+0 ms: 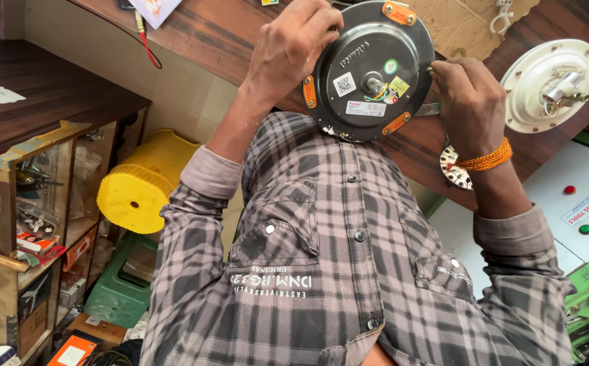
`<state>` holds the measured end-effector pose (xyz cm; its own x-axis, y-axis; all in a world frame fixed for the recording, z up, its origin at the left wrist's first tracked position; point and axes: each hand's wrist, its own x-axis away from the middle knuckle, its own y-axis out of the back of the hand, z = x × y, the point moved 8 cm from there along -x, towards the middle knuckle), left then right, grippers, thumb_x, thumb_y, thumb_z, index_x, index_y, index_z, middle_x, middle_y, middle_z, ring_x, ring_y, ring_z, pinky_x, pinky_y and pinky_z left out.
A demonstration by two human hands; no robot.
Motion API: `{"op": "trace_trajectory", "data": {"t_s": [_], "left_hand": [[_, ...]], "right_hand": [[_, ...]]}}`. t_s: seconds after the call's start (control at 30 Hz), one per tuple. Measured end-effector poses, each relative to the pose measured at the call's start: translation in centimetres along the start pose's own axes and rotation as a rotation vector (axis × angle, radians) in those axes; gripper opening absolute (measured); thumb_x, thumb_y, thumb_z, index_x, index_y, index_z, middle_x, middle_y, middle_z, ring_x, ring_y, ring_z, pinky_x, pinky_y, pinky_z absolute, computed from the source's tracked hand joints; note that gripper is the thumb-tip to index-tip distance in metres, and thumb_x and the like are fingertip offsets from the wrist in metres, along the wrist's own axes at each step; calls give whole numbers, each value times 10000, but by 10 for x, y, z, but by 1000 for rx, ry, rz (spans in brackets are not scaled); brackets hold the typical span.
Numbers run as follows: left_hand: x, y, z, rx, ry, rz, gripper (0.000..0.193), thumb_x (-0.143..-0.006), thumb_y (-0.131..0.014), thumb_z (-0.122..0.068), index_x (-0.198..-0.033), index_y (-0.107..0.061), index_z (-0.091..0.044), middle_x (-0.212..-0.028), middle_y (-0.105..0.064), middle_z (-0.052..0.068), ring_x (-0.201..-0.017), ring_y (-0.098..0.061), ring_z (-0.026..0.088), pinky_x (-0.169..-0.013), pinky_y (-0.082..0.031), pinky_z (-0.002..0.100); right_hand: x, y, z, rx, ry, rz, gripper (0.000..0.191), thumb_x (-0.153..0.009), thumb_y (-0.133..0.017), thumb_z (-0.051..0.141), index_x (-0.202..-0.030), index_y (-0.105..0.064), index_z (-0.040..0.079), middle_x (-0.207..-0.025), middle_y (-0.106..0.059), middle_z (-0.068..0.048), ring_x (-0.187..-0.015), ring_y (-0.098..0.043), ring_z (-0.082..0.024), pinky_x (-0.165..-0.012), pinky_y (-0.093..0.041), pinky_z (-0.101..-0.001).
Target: The person winds copper wire around the slots of a fan motor stator, fits the wound stator into the green motor housing, aligns the rotor and bearing assembly, places the black metal cover over it, and uses a screwdriver to drive screws securing the cover to the motor housing on the workbench.
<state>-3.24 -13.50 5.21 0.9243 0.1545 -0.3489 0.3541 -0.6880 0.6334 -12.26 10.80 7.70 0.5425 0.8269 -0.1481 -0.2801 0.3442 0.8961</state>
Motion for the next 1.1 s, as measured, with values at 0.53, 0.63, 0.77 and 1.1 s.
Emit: {"op": "trace_trajectory", "data": {"t_s": [0.53, 0.63, 0.77, 1.1], "left_hand": [[0, -5, 14, 83, -125, 30, 217, -963, -785, -36, -1139, -660, -68, -1121, -646, 59, -1028, -679, 259, -819, -594, 381], [0, -9, 12, 41, -122, 54, 217, -957, -765, -19, -1139, -661, -75, -1139, -634, 55, -1045, -677, 257, -816, -593, 374], [-1, -12, 4, -49, -119, 104, 237, -938, -725, 9, -1145, -672, -94, -1166, -615, 37, -1068, -667, 262, -770, -586, 363], [-6, -1, 20, 259, 193, -40, 279, -940, -831, -190, -1097, -625, -85, -1048, -621, 27, -863, -692, 218, -688, -598, 342]], "right_hand": [[0, -7, 8, 78, 48, -33, 108, -1054, -774, 9, -1104, -679, -1, -1047, -694, -114, -1017, -695, -277, -870, -585, -378], [2, -10, 7, 80, 39, -44, 113, -1045, -760, -5, -1119, -674, -2, -1068, -685, -115, -1017, -690, -277, -874, -584, -377], [4, -11, 6, 74, 25, -75, 148, -1057, -772, 3, -1174, -683, -7, -1108, -675, -125, -1001, -685, -285, -864, -580, -381], [1, -9, 13, 36, -10, -139, 249, -989, -742, -72, -1220, -687, 4, -1106, -659, -133, -1010, -670, -303, -871, -577, -403]]}}
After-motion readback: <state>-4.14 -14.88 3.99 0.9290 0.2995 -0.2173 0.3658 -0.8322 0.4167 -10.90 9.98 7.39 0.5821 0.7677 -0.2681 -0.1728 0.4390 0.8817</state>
